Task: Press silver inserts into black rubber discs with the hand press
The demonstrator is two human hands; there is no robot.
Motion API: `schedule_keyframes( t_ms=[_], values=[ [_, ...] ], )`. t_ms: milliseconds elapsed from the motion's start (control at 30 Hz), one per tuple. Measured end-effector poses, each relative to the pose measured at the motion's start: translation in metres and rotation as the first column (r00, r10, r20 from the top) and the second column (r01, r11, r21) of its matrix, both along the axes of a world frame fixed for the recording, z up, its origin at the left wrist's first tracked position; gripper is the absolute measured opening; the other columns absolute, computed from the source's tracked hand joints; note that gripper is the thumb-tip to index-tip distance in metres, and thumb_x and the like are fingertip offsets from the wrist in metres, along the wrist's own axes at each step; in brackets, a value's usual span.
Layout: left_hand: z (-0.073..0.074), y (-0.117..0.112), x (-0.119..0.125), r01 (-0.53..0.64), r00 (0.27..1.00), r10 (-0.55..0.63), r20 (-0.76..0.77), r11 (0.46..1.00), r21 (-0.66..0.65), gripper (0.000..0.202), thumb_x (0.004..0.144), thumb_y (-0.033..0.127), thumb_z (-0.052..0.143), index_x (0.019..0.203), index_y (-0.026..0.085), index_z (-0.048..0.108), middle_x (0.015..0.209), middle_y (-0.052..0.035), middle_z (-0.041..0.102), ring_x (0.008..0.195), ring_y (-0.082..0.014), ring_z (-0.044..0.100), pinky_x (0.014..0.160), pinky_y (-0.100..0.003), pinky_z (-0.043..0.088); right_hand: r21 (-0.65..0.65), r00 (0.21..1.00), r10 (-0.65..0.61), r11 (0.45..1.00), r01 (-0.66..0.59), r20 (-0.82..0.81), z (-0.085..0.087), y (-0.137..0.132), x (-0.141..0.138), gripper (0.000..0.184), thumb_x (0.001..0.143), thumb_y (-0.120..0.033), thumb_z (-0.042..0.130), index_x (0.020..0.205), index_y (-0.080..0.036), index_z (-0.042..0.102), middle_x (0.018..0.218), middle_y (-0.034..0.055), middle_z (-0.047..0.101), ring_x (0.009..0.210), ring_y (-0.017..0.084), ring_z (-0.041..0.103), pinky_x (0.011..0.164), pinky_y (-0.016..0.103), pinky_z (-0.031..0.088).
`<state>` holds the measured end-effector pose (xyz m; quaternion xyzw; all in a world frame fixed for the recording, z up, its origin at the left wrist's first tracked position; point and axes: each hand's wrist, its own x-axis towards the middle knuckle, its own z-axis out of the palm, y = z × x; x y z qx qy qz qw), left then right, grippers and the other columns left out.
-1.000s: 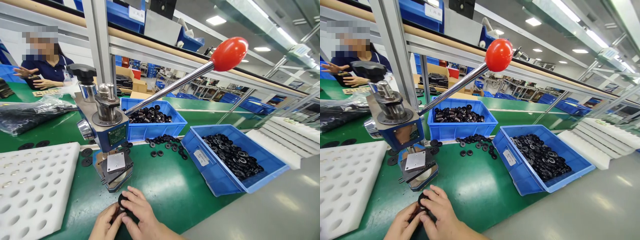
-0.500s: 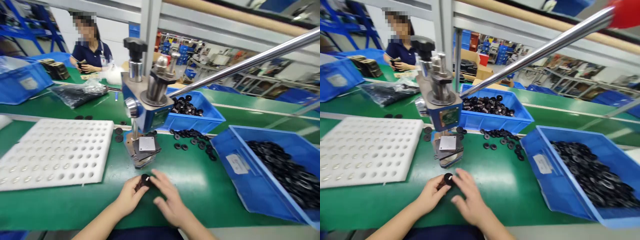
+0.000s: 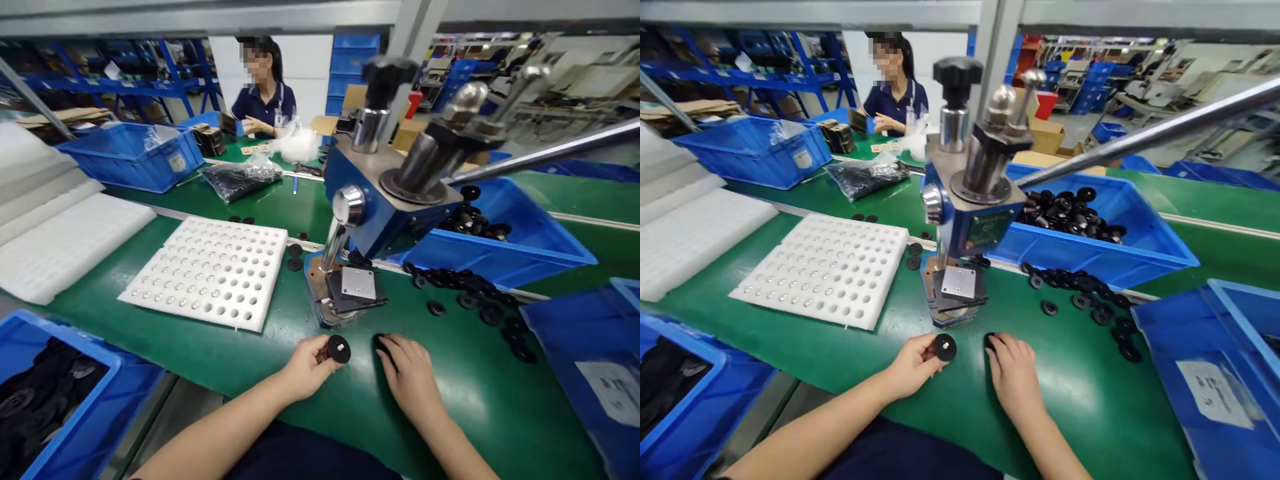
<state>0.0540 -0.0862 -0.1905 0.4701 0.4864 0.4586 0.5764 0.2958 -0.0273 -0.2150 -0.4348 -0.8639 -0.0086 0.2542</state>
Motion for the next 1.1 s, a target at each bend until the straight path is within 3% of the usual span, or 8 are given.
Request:
schedule_keyframes(
  t_ms=[133,300,467,667,767,867,967,1100],
  values=[
    [0.000,-0.002,-0.002,0.010,0.996,-0.007,-0.086,0.999,0.038,0.025,0.079,0.039,0.071,0.079,0.015,0.062,0.064,0.0010,0.055,0.058,-0.0112,0.048,0.053,-0.021,0.040,-0.144,0.995,-0.024,0.990,0.010,-0.099,0.013,-0.020,-0.020,0.024,0.097,-0.038,0.055,0.106,-0.018,0.064,0.096,0.0105,0.064,0.090,0.024,0.060,0.079,0.039,0.051],
    [-0.002,-0.001,-0.005,0.039,0.982,-0.022,-0.186,0.995,0.089,0.018,0.082,0.033,0.067,0.085,0.015,0.066,0.067,0.0006,0.059,0.057,-0.0114,0.050,0.054,-0.022,0.042,-0.222,0.990,-0.143,0.965,0.140,0.001,0.020,-0.021,-0.022,0.043,0.091,-0.040,0.065,0.126,-0.016,0.056,0.101,0.0115,0.060,0.094,0.026,0.056,0.081,0.042,0.050],
    [-0.007,-0.003,-0.007,0.033,0.971,-0.005,-0.241,0.993,0.114,0.014,0.084,0.028,0.064,0.089,0.015,0.067,0.071,-0.0007,0.059,0.059,-0.0120,0.051,0.055,-0.022,0.044,-0.265,0.988,-0.134,0.953,0.148,0.072,0.025,-0.023,-0.021,0.033,0.093,-0.036,0.062,0.119,-0.015,0.061,0.097,0.0111,0.059,0.090,0.026,0.055,0.079,0.040,0.049],
    [-0.006,-0.002,-0.006,0.014,0.981,0.009,-0.194,0.993,0.114,0.010,0.081,0.022,0.064,0.088,0.016,0.067,0.081,-0.0036,0.063,0.061,-0.0121,0.055,0.055,-0.023,0.046,-0.241,0.988,-0.150,0.958,0.157,0.046,0.016,-0.018,-0.019,0.036,0.092,-0.045,0.063,0.112,-0.015,0.063,0.098,0.0120,0.061,0.091,0.027,0.056,0.081,0.042,0.048],
    [-0.004,-0.002,-0.005,0.001,0.989,0.011,-0.148,0.996,0.085,0.009,0.079,0.022,0.064,0.086,0.016,0.065,0.077,-0.0013,0.061,0.058,-0.0115,0.055,0.054,-0.022,0.046,-0.206,0.987,-0.156,0.968,0.145,-0.040,0.020,-0.022,-0.023,0.031,0.095,-0.044,0.058,0.105,-0.015,0.063,0.095,0.0114,0.063,0.087,0.025,0.057,0.079,0.041,0.049],
    [-0.003,-0.003,-0.003,-0.024,0.984,0.039,-0.175,0.996,0.084,0.009,0.077,0.021,0.066,0.084,0.017,0.062,0.068,0.0020,0.060,0.056,-0.0112,0.054,0.054,-0.021,0.045,-0.161,0.975,-0.139,0.981,0.111,-0.172,0.036,-0.033,-0.037,0.031,0.097,-0.038,0.055,0.117,-0.015,0.058,0.099,0.0112,0.064,0.089,0.024,0.059,0.080,0.040,0.051],
    [-0.003,-0.004,-0.002,-0.098,0.960,0.129,-0.248,0.986,0.136,0.012,0.076,0.023,0.067,0.083,0.018,0.059,0.068,0.0023,0.063,0.057,-0.0116,0.056,0.056,-0.022,0.046,-0.168,0.950,-0.068,0.986,0.016,-0.306,0.055,-0.047,-0.058,0.036,0.097,-0.030,0.055,0.131,-0.017,0.053,0.102,0.0104,0.063,0.090,0.022,0.059,0.079,0.038,0.053],
    [-0.006,-0.009,-0.005,-0.092,0.928,0.171,-0.332,0.967,0.239,0.018,0.079,0.033,0.067,0.084,0.019,0.058,0.068,0.0015,0.066,0.058,-0.0134,0.059,0.056,-0.023,0.049,-0.176,0.899,0.031,0.977,-0.119,-0.437,0.067,-0.056,-0.083,0.033,0.096,-0.029,0.058,0.127,-0.019,0.056,0.101,0.0096,0.062,0.091,0.021,0.058,0.077,0.036,0.054]
  ],
)
